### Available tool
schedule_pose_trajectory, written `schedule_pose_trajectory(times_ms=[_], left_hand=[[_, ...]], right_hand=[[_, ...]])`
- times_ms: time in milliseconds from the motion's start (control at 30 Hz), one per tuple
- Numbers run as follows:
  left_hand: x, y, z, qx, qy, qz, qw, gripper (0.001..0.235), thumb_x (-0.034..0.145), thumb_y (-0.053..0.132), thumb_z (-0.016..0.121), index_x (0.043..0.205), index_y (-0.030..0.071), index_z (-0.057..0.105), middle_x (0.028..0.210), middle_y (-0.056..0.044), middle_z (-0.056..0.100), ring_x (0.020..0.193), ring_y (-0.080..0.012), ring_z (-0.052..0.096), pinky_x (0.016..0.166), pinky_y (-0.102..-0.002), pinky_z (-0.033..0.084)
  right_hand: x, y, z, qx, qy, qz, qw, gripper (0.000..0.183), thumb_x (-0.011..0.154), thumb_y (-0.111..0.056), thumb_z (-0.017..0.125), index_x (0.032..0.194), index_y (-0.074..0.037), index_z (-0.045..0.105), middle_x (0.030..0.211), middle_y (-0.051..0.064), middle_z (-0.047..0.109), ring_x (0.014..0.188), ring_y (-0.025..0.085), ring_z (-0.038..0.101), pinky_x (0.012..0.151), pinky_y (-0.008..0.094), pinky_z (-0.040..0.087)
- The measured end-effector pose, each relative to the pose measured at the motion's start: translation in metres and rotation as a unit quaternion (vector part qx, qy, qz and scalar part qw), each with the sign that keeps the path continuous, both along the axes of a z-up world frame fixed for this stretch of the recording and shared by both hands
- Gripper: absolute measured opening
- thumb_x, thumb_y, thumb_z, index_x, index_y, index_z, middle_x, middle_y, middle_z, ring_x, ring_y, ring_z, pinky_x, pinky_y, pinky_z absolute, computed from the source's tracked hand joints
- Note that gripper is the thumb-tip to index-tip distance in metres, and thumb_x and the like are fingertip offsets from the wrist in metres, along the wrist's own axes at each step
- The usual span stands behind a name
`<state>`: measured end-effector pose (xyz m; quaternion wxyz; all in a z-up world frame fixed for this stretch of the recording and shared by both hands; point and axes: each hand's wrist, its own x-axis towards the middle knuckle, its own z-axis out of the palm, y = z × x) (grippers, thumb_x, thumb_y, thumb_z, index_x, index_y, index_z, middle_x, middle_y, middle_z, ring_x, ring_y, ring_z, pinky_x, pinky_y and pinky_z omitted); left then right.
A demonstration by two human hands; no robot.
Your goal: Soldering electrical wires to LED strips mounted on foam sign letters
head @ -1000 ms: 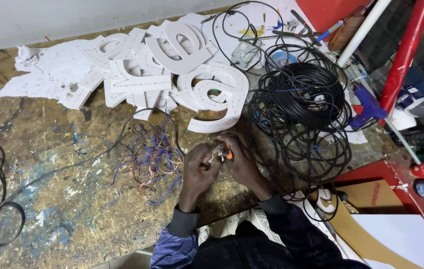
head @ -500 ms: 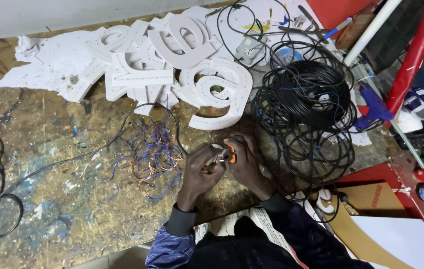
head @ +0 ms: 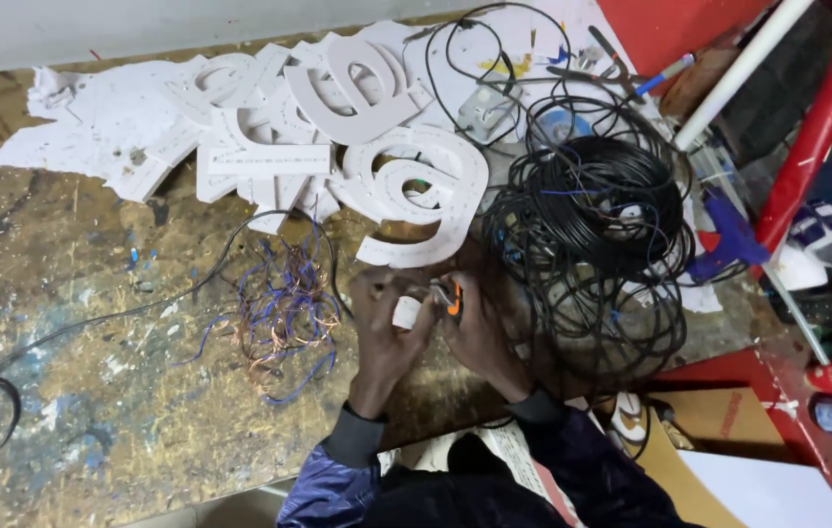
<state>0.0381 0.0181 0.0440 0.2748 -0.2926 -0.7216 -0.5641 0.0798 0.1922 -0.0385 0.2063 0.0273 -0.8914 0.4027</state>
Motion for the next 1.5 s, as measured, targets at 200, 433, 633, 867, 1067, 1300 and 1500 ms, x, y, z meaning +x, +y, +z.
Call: schedule_pose_trajectory(times_ms=[200, 433, 633, 867, 1067, 1300, 1500], left_hand=[[0.006, 0.011, -0.037, 0.108, -0.380, -0.034, 0.918, 0.016, 0.107, 0.014, 0.081, 0.103, -0.001, 0.078, 0.086, -0.018, 0.072, 0.076, -0.0205, 0.063, 0.065, -0.036, 0.060], [-0.012, -0.017, -0.027, 0.225, -0.383, 0.036, 0.895, 0.014, 0.108, 0.012, 0.079, 0.113, 0.000, 0.084, 0.093, -0.017, 0.080, 0.087, -0.0207, 0.070, 0.069, -0.035, 0.063], [-0.027, -0.038, -0.052, 0.284, -0.265, -0.081, 0.918, 0.020, 0.104, 0.019, 0.083, 0.098, 0.001, 0.077, 0.081, -0.015, 0.074, 0.075, -0.0209, 0.068, 0.064, -0.036, 0.061], [-0.047, -0.036, -0.040, 0.383, -0.269, -0.050, 0.882, 0.026, 0.114, 0.022, 0.068, 0.096, 0.002, 0.070, 0.060, -0.004, 0.049, 0.053, -0.0108, 0.048, 0.048, -0.023, 0.044], [-0.074, -0.036, -0.017, 0.483, -0.273, 0.040, 0.831, 0.018, 0.107, 0.013, 0.067, 0.092, 0.013, 0.058, 0.068, 0.004, 0.041, 0.061, -0.0091, 0.039, 0.060, -0.025, 0.036], [-0.091, -0.027, -0.016, 0.440, -0.397, -0.178, 0.786, 0.025, 0.114, 0.017, 0.068, 0.091, 0.007, 0.069, 0.063, 0.011, 0.035, 0.054, 0.0000, 0.035, 0.055, -0.016, 0.029], [-0.085, 0.013, -0.075, 0.295, -0.485, -0.206, 0.797, 0.017, 0.108, 0.014, 0.077, 0.093, 0.007, 0.079, 0.062, 0.003, 0.052, 0.054, -0.0059, 0.051, 0.058, -0.021, 0.043]], right_hand=[[-0.019, -0.006, -0.024, -0.048, 0.007, 0.089, 0.995, 0.054, 0.095, -0.005, 0.067, 0.149, -0.004, 0.062, 0.114, 0.028, 0.068, 0.107, 0.051, 0.068, 0.095, 0.057, 0.057], [-0.025, -0.058, 0.003, -0.284, -0.082, 0.145, 0.944, 0.039, 0.091, 0.008, 0.065, 0.127, -0.005, 0.061, 0.102, 0.008, 0.060, 0.095, 0.025, 0.063, 0.091, 0.048, 0.060], [-0.035, -0.091, 0.006, -0.364, -0.091, 0.180, 0.909, 0.075, 0.086, 0.014, 0.065, 0.158, -0.004, 0.052, 0.117, 0.008, 0.052, 0.105, 0.022, 0.060, 0.087, 0.044, 0.060], [-0.040, -0.128, 0.044, -0.348, -0.078, 0.095, 0.930, 0.046, 0.084, 0.013, 0.067, 0.126, -0.007, 0.067, 0.107, 0.009, 0.064, 0.098, 0.021, 0.061, 0.085, 0.040, 0.060], [-0.102, -0.047, -0.143, -0.686, -0.153, -0.162, 0.693, 0.016, 0.096, -0.003, 0.065, 0.109, -0.007, 0.057, 0.091, 0.001, 0.052, 0.084, 0.021, 0.057, 0.089, 0.043, 0.065], [-0.043, -0.032, -0.004, -0.685, -0.073, -0.030, 0.724, 0.056, 0.101, -0.001, 0.076, 0.154, -0.008, 0.059, 0.108, 0.004, 0.071, 0.101, 0.019, 0.075, 0.081, 0.023, 0.066], [-0.009, 0.011, -0.036, -0.516, -0.132, -0.085, 0.842, 0.038, 0.107, -0.039, 0.084, 0.120, -0.004, 0.077, 0.098, 0.005, 0.064, 0.083, 0.017, 0.068, 0.055, 0.033, 0.063]])
